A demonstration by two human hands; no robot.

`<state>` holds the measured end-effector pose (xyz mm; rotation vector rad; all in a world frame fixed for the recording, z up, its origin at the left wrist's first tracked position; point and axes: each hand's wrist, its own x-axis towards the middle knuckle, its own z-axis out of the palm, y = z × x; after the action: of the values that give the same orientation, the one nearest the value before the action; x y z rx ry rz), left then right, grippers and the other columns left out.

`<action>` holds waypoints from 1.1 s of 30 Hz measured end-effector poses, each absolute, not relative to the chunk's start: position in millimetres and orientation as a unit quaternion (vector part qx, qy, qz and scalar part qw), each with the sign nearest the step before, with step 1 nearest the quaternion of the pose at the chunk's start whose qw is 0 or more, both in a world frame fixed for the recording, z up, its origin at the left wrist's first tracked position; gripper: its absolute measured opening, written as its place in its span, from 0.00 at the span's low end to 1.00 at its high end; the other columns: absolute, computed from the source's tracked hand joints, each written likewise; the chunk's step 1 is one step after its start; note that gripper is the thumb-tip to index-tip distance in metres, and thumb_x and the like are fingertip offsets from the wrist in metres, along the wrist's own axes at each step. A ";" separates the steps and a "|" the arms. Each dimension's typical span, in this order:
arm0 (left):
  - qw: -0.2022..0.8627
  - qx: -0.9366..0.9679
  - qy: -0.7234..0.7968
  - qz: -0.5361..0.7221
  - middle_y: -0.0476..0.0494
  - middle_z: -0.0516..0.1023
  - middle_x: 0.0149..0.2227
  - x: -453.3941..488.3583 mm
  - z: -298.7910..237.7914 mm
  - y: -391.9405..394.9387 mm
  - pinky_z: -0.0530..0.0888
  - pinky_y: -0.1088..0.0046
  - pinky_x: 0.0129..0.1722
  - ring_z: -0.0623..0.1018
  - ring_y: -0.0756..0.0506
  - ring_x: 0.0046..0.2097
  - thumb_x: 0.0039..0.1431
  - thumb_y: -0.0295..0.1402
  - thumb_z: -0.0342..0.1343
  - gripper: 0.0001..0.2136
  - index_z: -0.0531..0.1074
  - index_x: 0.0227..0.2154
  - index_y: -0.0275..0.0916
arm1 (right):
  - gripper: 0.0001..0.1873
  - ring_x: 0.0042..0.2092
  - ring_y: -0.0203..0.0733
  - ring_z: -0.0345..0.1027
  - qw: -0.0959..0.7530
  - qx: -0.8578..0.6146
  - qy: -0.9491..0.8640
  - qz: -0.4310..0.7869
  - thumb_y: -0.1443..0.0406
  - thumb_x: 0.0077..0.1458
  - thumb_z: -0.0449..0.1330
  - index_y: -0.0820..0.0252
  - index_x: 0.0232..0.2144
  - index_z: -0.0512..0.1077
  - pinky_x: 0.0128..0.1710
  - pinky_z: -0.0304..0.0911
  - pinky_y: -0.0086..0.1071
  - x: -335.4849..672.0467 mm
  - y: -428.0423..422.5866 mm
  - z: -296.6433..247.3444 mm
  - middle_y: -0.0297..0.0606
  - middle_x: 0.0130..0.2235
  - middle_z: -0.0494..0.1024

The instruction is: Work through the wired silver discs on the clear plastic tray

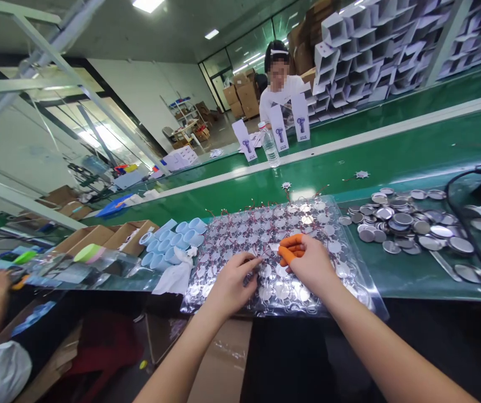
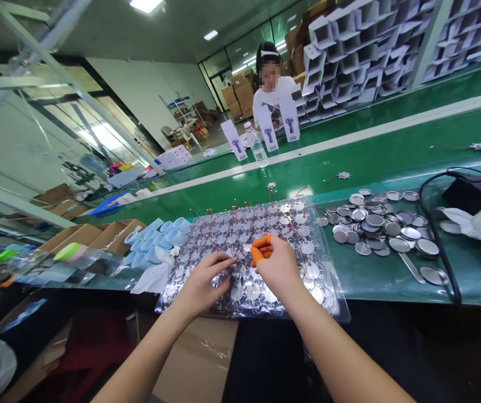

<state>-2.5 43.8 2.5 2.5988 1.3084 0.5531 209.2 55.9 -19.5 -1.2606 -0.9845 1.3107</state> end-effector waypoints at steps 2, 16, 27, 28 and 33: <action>0.101 0.864 0.453 0.197 0.41 0.75 0.45 -1.1 3.8 48.5 0.74 0.65 0.49 0.75 0.44 0.47 0.58 0.24 0.55 0.19 0.74 0.52 0.41 | 0.07 0.28 0.44 0.77 0.511 -0.525 -0.409 0.544 0.66 0.49 0.64 0.60 0.34 0.72 0.22 0.70 0.31 210.3 55.6 -18.6 0.36 0.26 0.77; 0.041 0.858 0.510 0.039 0.47 0.77 0.38 23.2 19.4 69.6 0.71 0.73 0.35 0.77 0.48 0.35 0.52 0.27 0.60 0.18 0.79 0.47 0.41 | 0.07 0.27 0.43 0.77 0.513 -0.531 -0.395 0.547 0.68 0.49 0.63 0.61 0.33 0.72 0.22 0.69 0.30 212.9 56.4 -12.1 0.35 0.26 0.77; 0.027 0.885 0.455 0.098 0.42 0.77 0.41 14.5 7.8 62.8 0.76 0.69 0.40 0.79 0.45 0.38 0.57 0.26 0.56 0.17 0.76 0.50 0.42 | 0.09 0.28 0.42 0.76 0.508 -0.531 -0.401 0.546 0.67 0.48 0.64 0.59 0.34 0.72 0.23 0.70 0.31 212.9 58.2 -20.0 0.39 0.29 0.79; 0.044 0.888 0.447 0.103 0.41 0.76 0.43 10.9 9.6 62.0 0.77 0.67 0.43 0.79 0.44 0.41 0.59 0.26 0.56 0.18 0.75 0.52 0.43 | 0.08 0.28 0.42 0.76 0.509 -0.532 -0.400 0.546 0.67 0.48 0.64 0.59 0.34 0.72 0.23 0.70 0.31 213.3 58.1 -19.4 0.39 0.29 0.79; 0.114 0.914 0.385 0.046 0.38 0.63 0.64 -5.6 20.8 63.1 0.70 0.57 0.59 0.70 0.40 0.61 0.61 0.23 0.52 0.28 0.62 0.63 0.48 | 0.07 0.28 0.42 0.76 0.510 -0.536 -0.394 0.545 0.68 0.48 0.64 0.60 0.33 0.72 0.23 0.70 0.31 216.7 57.6 -13.3 0.36 0.27 0.77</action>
<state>-5.6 63.1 20.8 2.6812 1.1299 0.1359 216.7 57.6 -13.3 -1.2898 -0.9481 1.3133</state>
